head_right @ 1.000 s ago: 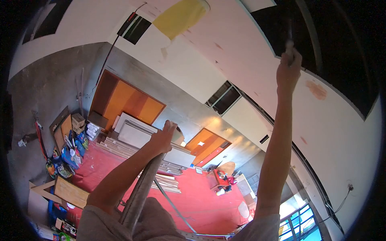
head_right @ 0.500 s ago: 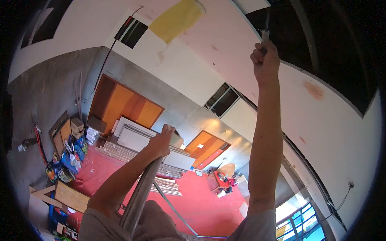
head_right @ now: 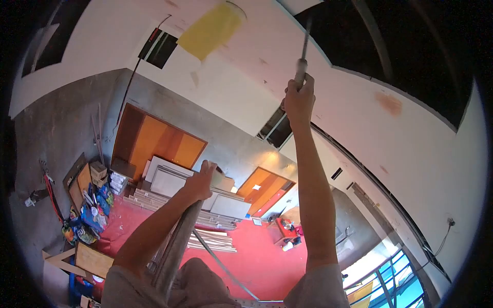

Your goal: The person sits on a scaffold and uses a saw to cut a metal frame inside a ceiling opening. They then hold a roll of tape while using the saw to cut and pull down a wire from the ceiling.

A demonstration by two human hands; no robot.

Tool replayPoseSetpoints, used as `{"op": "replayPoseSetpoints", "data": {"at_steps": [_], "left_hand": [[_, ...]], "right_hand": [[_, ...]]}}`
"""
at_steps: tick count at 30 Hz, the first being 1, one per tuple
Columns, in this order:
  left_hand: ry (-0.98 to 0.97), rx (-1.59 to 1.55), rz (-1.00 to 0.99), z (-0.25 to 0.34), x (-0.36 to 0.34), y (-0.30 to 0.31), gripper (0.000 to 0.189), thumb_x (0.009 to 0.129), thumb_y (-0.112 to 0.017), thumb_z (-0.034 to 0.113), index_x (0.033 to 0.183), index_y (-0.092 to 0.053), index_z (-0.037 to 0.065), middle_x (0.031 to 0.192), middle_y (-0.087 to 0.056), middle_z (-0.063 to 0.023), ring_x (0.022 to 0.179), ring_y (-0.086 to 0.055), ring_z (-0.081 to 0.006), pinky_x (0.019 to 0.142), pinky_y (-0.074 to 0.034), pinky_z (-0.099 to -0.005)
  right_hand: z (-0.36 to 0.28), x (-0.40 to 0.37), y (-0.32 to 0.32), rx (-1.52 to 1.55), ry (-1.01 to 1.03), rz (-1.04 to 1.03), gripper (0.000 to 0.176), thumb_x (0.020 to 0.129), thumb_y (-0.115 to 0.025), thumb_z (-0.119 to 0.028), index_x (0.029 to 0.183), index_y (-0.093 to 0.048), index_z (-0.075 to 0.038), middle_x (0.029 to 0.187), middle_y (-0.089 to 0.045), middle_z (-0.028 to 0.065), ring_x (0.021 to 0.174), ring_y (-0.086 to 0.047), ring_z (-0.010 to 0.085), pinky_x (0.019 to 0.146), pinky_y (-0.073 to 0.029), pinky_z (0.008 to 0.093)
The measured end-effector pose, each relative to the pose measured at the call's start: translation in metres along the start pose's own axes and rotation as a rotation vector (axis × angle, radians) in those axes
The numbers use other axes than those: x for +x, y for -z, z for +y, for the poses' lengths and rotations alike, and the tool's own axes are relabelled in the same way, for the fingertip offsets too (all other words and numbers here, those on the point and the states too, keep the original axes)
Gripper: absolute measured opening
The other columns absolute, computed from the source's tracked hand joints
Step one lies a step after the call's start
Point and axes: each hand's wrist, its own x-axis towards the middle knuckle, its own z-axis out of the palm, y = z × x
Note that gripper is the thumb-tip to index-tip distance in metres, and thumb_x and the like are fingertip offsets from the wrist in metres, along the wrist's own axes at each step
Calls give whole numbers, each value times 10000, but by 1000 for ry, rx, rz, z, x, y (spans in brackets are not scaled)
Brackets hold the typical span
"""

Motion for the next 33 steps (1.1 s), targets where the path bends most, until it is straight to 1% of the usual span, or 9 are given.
{"op": "replayPoseSetpoints", "data": {"at_steps": [3,6,9,13,16,22,25,31,33], "left_hand": [[12,13,-13,2,2,3,960,680,-757,113,1484,-237,190,1499,-202,-187,1061,-593,-443,843,-528,-508],[19,-1,-33,7,-2,9,935,672,-717,58,1466,-236,167,1490,-211,-190,1067,-595,-444,854,-524,-516],[26,-16,-48,8,-2,15,922,670,-693,32,1459,-234,159,1493,-205,-190,1086,-588,-448,864,-521,-517],[22,-12,-12,0,2,5,940,691,-738,102,1487,-244,189,1514,-190,-189,1067,-594,-432,864,-519,-503],[17,7,-11,0,3,4,944,689,-735,99,1489,-241,190,1526,-179,-197,1061,-597,-432,861,-522,-502],[-10,-2,13,-1,1,5,947,672,-743,93,1482,-258,165,1518,-190,-217,1032,-608,-431,829,-538,-486],[-3,8,20,1,-1,6,939,670,-742,87,1478,-269,155,1511,-208,-221,1025,-610,-430,831,-538,-487],[-25,-24,45,-4,0,1,923,679,-737,84,1472,-270,151,1513,-196,-204,1046,-600,-437,852,-528,-503],[-5,-25,10,-4,-1,5,922,688,-734,88,1475,-258,159,1517,-184,-195,1065,-593,-441,857,-525,-506]], "right_hand": [[39,1,2,-285,337,270,403,922,-514,-129,1285,-424,20,754,-629,207,578,-625,333,544,-474,449],[26,-3,25,-314,304,240,393,925,-511,-145,1282,-436,1,802,-647,264,720,-643,440,637,-478,498],[26,31,42,-418,382,267,394,926,-519,-159,1286,-448,-14,795,-657,256,749,-659,427,660,-498,491],[-2,62,52,-260,158,217,373,952,-537,-233,1255,-523,-17,750,-618,88,529,-574,154,472,-454,329],[-33,70,55,-269,98,167,391,915,-536,-179,1258,-496,3,786,-644,114,558,-613,177,462,-473,359],[-43,77,52,302,-39,136,266,983,-486,-204,1131,-489,17,709,-490,61,455,-398,123,432,-352,308],[-49,70,50,448,14,244,233,1008,-457,-230,1044,-475,-1,705,-441,57,459,-368,128,443,-322,303],[-43,76,61,477,91,435,235,1021,-423,-260,1057,-426,-29,757,-445,72,467,-393,149,434,-336,312],[-27,80,63,407,72,367,211,1000,-471,-252,1011,-458,-42,739,-453,61,473,-395,133,434,-351,299]]}}
